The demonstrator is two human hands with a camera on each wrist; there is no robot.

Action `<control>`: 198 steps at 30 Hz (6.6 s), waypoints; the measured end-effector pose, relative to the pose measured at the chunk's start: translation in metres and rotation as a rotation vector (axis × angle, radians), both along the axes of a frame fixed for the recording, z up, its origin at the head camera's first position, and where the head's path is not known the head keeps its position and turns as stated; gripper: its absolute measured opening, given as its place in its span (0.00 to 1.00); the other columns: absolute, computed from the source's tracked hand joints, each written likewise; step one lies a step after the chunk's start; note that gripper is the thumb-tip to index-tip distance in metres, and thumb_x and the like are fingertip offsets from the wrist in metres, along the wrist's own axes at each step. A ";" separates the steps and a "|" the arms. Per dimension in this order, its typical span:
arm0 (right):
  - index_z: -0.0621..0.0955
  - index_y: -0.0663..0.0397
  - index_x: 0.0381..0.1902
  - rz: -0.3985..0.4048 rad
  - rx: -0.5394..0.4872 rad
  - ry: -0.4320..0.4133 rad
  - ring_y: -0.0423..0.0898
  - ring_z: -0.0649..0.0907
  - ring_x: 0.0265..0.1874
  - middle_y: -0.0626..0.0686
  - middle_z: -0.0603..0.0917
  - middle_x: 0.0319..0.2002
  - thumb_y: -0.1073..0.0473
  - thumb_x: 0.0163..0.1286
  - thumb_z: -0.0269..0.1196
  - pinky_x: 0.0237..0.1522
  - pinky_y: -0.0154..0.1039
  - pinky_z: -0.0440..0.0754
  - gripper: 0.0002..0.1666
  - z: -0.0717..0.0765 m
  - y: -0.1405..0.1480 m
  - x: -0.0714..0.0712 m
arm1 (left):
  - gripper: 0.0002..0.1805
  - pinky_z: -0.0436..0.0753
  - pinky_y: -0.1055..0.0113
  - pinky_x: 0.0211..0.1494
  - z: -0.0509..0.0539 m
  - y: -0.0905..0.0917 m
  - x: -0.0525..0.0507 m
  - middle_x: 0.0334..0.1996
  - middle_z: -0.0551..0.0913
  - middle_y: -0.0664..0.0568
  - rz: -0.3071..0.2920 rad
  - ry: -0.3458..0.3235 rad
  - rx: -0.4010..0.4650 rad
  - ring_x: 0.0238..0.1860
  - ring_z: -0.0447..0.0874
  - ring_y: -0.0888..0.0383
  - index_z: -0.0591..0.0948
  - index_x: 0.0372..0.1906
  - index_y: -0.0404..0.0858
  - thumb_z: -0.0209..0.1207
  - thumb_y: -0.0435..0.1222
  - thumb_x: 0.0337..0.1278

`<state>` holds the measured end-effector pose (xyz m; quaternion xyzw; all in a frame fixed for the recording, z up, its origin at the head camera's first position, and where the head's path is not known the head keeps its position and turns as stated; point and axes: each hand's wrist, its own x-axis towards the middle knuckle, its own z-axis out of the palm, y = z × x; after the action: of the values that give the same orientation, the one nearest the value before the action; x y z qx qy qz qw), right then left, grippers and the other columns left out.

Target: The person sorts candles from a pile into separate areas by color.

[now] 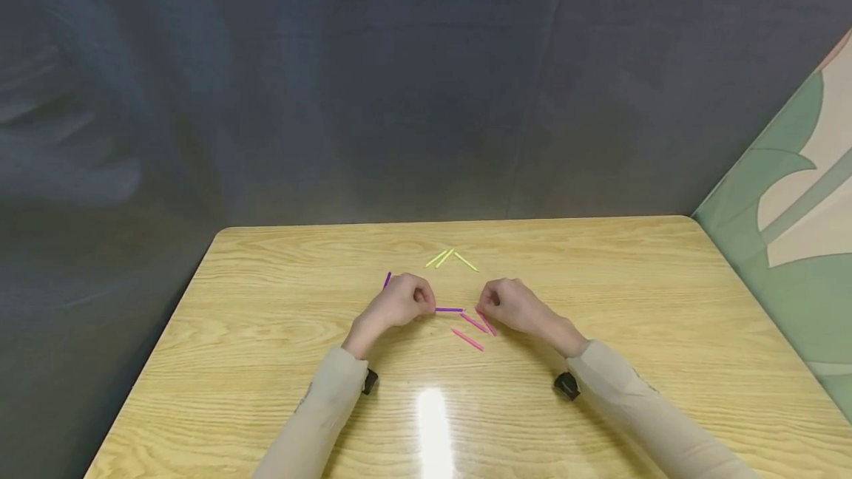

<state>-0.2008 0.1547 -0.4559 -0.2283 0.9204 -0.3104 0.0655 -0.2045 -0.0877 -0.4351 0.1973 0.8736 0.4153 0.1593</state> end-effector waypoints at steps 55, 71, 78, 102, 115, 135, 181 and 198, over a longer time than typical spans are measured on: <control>0.78 0.54 0.15 -0.030 0.045 -0.113 0.39 0.68 0.14 0.45 0.77 0.15 0.65 0.61 0.62 0.28 0.38 0.72 0.15 0.003 -0.008 -0.002 | 0.03 0.72 0.70 0.26 -0.012 -0.043 -0.010 0.20 0.78 0.52 0.320 0.064 -0.020 0.22 0.72 0.60 0.83 0.30 0.32 0.64 0.29 0.52; 0.75 0.55 0.10 -0.011 0.053 -0.117 0.38 0.64 0.12 0.43 0.72 0.10 0.63 0.63 0.61 0.30 0.38 0.70 0.20 0.003 -0.006 -0.002 | 0.02 0.72 0.71 0.22 -0.019 -0.051 -0.013 0.22 0.80 0.49 0.346 -0.007 -0.029 0.21 0.77 0.58 0.82 0.30 0.33 0.63 0.28 0.55; 0.75 0.53 0.12 -0.005 0.049 -0.097 0.38 0.66 0.13 0.43 0.73 0.12 0.64 0.63 0.62 0.31 0.38 0.71 0.19 0.001 -0.006 -0.004 | 0.02 0.74 0.71 0.22 -0.017 -0.054 -0.012 0.24 0.80 0.47 0.369 -0.038 -0.019 0.22 0.78 0.56 0.81 0.32 0.32 0.62 0.28 0.57; 0.76 0.55 0.13 0.009 0.016 -0.099 0.37 0.65 0.14 0.42 0.71 0.12 0.64 0.64 0.64 0.24 0.34 0.67 0.19 0.002 -0.004 -0.005 | 0.03 0.70 0.70 0.25 -0.020 -0.051 -0.014 0.22 0.77 0.51 0.347 0.042 -0.075 0.23 0.71 0.59 0.82 0.27 0.35 0.62 0.26 0.52; 0.75 0.55 0.14 -0.005 -0.017 -0.091 0.37 0.65 0.14 0.43 0.71 0.13 0.65 0.64 0.63 0.22 0.32 0.65 0.18 0.002 -0.003 -0.006 | 0.06 0.72 0.70 0.28 -0.020 -0.046 -0.013 0.23 0.79 0.51 0.315 0.122 -0.128 0.24 0.72 0.58 0.81 0.23 0.34 0.61 0.22 0.47; 0.79 0.56 0.19 -0.046 -0.006 -0.098 0.38 0.67 0.14 0.45 0.76 0.16 0.65 0.65 0.63 0.21 0.31 0.66 0.14 0.001 -0.001 -0.007 | 0.08 0.73 0.70 0.29 -0.019 -0.042 -0.010 0.25 0.80 0.52 0.318 0.096 -0.131 0.24 0.72 0.59 0.80 0.21 0.35 0.61 0.22 0.47; 0.78 0.58 0.17 -0.139 -0.031 -0.096 0.37 0.63 0.12 0.47 0.74 0.13 0.64 0.66 0.61 0.15 0.28 0.58 0.16 0.008 0.018 -0.006 | 0.05 0.71 0.70 0.25 -0.002 -0.017 -0.009 0.24 0.80 0.51 0.202 0.073 -0.068 0.23 0.71 0.60 0.81 0.27 0.35 0.63 0.28 0.56; 0.82 0.61 0.24 -0.171 -0.115 -0.240 0.40 0.73 0.15 0.49 0.80 0.18 0.60 0.68 0.62 0.18 0.30 0.66 0.14 0.007 0.026 -0.010 | 0.04 0.76 0.66 0.32 -0.011 0.004 -0.010 0.23 0.76 0.53 0.091 0.120 -0.042 0.25 0.72 0.60 0.79 0.30 0.34 0.64 0.27 0.54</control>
<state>-0.2112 0.1807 -0.4489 -0.1139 0.9028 -0.3921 0.1353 -0.2142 -0.0834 -0.4459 0.1788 0.8982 0.3910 0.0917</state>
